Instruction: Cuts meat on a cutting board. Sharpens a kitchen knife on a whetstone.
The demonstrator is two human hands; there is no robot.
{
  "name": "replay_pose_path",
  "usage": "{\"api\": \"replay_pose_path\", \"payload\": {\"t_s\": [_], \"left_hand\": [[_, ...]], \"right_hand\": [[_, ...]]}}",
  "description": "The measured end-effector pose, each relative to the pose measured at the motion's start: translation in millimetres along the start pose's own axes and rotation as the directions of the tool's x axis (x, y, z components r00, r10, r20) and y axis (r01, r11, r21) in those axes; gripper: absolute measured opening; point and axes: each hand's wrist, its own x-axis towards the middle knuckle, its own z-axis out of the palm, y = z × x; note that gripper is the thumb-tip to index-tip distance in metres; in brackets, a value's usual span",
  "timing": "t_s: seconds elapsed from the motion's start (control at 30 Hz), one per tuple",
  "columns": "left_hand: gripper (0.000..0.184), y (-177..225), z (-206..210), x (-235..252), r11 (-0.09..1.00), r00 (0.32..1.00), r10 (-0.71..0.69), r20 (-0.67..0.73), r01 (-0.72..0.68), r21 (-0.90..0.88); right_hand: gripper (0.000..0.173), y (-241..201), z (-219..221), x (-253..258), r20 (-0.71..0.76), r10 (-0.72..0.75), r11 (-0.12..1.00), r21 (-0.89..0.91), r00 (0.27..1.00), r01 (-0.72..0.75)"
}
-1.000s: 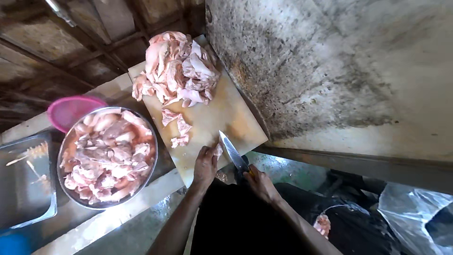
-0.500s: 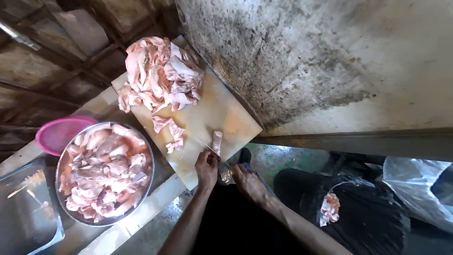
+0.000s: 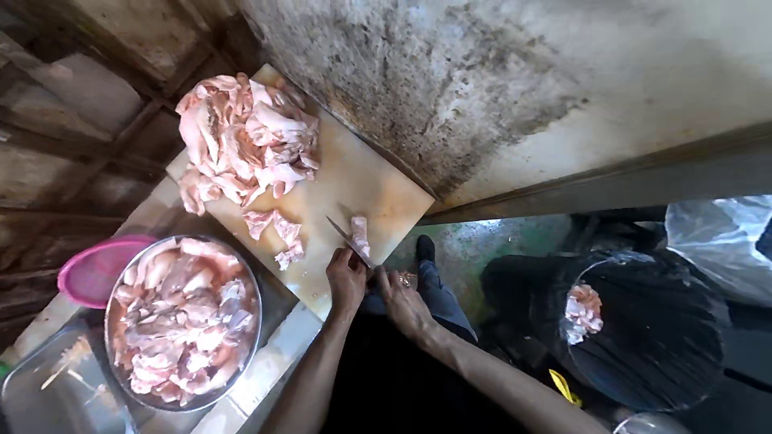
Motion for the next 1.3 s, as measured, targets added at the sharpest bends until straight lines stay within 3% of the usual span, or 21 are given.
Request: {"api": "replay_pose_path", "payload": {"t_s": [0.1,0.3,0.43,0.57,0.7,0.87,1.3], "left_hand": [[0.011,5.3,-2.6,3.5,0.999,1.0,-0.011,0.001,0.011,0.036],[0.011,1.9,4.0,3.7,1.0,0.999,0.022,-0.037,-0.021,0.019],[0.012,1.8,5.0,-0.4,0.999,0.999,0.033,-0.036,-0.032,0.014],[0.015,1.9,4.8,-2.9,1.0,1.0,0.005,-0.024,-0.004,0.01],[0.014,-7.9,2.9,-6.2,0.999,1.0,-0.018,-0.004,0.018,-0.032],[0.014,-10.0,4.7,-10.0,0.998,0.999,-0.009,-0.035,0.007,-0.058],[0.018,-3.9,6.7,8.0,0.995,0.997,0.08,-0.024,-0.078,0.06]], "right_hand": [[0.055,-0.7,3.9,4.4,-0.043,-0.017,1.0,-0.005,0.999,0.017],[0.054,59.0,19.0,-40.6,0.001,0.015,0.997,-0.079,1.0,-0.015],[0.054,34.0,10.6,-24.7,-0.007,0.028,0.996,-0.081,1.0,-0.029],[0.047,7.8,-5.6,4.3,-0.112,-0.046,0.997,0.055,0.993,0.053],[0.035,40.9,-20.7,3.6,-0.301,-0.13,0.942,0.26,0.945,0.213],[0.037,76.1,-21.1,11.6,-0.12,-0.099,0.93,0.342,0.988,0.135],[0.041,111.1,9.3,-6.5,0.025,-0.116,0.907,0.41,0.993,0.096]]}}
